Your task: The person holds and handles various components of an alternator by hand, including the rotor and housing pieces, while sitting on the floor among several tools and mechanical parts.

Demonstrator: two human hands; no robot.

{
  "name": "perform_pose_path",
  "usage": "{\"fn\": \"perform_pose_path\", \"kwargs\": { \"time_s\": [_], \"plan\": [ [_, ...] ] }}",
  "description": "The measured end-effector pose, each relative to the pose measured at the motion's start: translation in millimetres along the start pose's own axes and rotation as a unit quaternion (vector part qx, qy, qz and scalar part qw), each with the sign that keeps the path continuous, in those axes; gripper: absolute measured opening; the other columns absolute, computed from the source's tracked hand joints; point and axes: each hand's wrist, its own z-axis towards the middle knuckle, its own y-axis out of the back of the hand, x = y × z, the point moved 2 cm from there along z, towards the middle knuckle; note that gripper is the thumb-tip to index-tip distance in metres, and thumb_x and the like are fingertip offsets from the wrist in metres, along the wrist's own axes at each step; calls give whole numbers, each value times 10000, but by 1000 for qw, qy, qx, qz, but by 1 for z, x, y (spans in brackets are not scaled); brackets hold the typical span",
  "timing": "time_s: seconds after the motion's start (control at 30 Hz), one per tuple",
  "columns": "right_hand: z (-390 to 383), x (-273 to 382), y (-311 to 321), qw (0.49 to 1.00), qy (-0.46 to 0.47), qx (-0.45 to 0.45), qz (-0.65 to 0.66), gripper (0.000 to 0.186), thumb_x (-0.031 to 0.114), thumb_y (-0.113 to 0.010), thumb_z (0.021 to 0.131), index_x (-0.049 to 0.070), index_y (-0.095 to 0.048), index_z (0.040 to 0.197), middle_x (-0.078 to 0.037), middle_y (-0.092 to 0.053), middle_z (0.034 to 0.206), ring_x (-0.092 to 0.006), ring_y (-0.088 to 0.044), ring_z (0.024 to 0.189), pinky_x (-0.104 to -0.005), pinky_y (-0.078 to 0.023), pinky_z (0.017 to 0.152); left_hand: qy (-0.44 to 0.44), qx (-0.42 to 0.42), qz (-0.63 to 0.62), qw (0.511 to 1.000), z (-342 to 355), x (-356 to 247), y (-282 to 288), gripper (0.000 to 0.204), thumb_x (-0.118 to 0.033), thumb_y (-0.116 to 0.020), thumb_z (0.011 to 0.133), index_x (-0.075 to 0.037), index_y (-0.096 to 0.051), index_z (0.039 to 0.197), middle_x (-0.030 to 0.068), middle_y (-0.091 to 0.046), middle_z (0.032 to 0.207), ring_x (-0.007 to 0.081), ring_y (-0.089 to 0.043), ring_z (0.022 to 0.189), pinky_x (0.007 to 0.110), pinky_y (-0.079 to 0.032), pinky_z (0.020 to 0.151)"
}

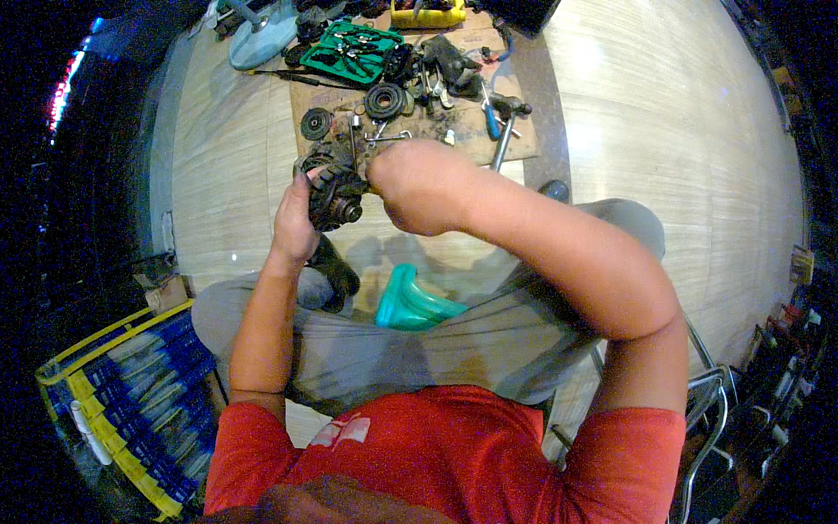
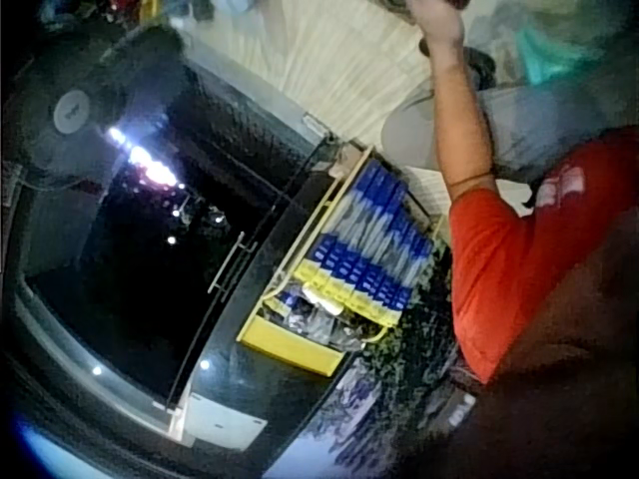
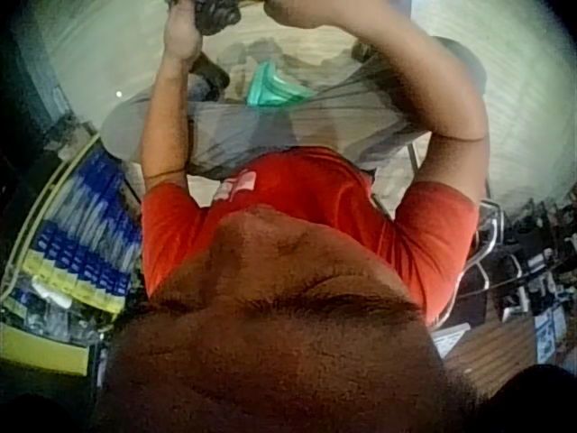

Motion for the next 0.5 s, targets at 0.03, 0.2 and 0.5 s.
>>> {"fn": "perform_pose_path", "kwargs": {
  "time_s": [0.03, 0.2, 0.5],
  "plan": [
    [0, 0, -1, 1000, 3, -3, 4, 126, 88, -591, 701, -12, -662, 729, -239, -664, 797, -398, -662, 803, -473, -544, 731, -17, -3, 29, 999, 0, 0, 1, 663, -509, -342, 1017, 84, -558, 1217, 113, -655, 1052, 159, -594, 973, 287, -448, 900],
    [1, -5, -3, 1000, 18, -10, 11, 131, 86, -587, 706, -15, -661, 745, -234, -661, 794, -395, -659, 805, -475, -542, 726, -37, 8, 84, 996, -4, -15, -7, 670, -510, -334, 1019, 94, -562, 1199, 116, -653, 1044, 157, -587, 970, 288, -437, 905],
    [9, -10, -6, 997, 47, -6, 54, 175, 44, -602, 711, -8, -623, 877, -190, -615, 828, -403, -616, 814, -489, -492, 724, 60, 62, -178, 980, -2, -12, -3, 641, -506, -316, 1016, 60, -548, 1207, 144, -658, 1089, 207, -645, 965, 319, -504, 887]
  ]
}}
